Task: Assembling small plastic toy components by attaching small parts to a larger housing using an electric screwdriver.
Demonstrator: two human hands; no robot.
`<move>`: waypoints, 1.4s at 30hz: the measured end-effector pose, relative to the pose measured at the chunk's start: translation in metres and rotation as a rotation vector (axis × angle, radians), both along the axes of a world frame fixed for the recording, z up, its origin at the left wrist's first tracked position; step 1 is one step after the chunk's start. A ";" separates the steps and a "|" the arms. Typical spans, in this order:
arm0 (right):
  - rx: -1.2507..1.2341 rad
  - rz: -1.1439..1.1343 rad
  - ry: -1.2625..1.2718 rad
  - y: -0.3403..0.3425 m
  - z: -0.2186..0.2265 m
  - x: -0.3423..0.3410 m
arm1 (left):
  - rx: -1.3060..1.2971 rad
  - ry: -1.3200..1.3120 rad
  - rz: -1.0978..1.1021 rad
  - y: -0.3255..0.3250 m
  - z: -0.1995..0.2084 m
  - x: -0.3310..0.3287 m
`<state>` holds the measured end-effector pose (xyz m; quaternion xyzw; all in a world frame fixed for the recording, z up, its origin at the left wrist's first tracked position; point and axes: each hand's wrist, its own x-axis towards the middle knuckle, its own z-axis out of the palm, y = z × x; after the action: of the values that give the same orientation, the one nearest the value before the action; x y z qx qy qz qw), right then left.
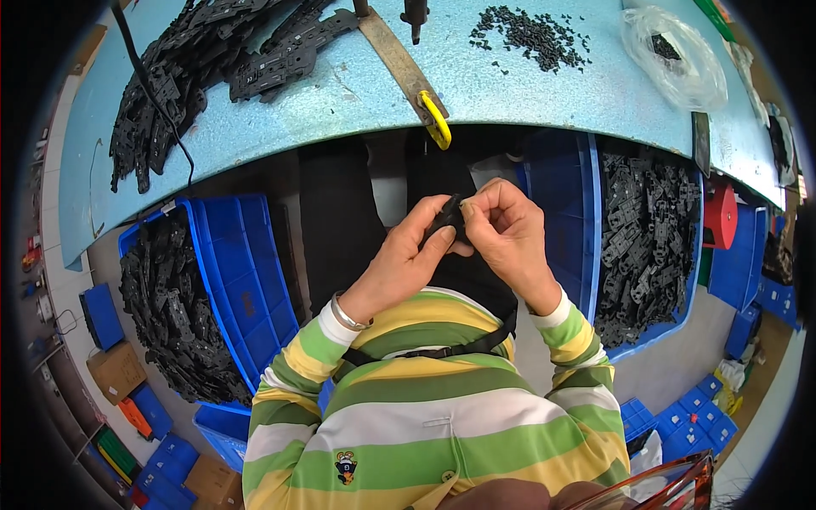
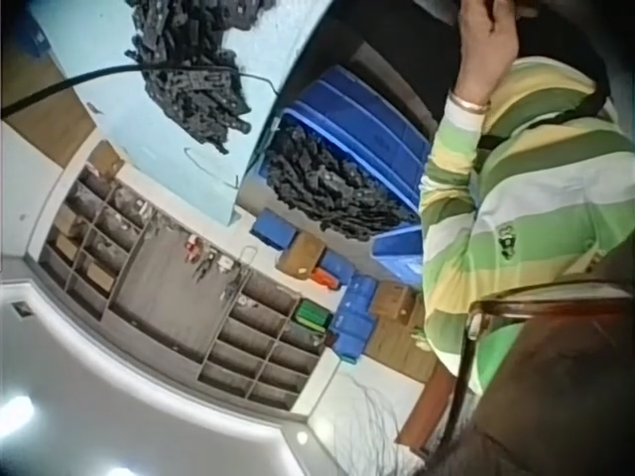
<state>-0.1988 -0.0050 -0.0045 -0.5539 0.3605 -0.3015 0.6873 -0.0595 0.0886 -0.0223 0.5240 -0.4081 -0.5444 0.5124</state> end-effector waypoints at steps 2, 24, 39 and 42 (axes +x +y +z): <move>-0.013 0.002 0.012 -0.001 -0.001 0.000 | 0.053 0.077 0.014 0.000 0.008 0.001; -0.323 -0.034 0.104 -0.002 -0.017 -0.001 | -0.184 -0.610 0.082 0.001 0.001 0.002; 0.232 -0.019 -0.028 0.004 -0.011 -0.006 | -0.361 -1.181 0.113 0.003 0.007 0.007; 0.066 -0.038 0.023 0.006 -0.016 -0.005 | -0.357 -1.169 0.112 0.005 0.003 0.007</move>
<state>-0.2037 0.0013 -0.0202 -0.5272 0.3888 -0.2961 0.6952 -0.0527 0.0936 -0.0194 0.6627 -0.6781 -0.0625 0.3115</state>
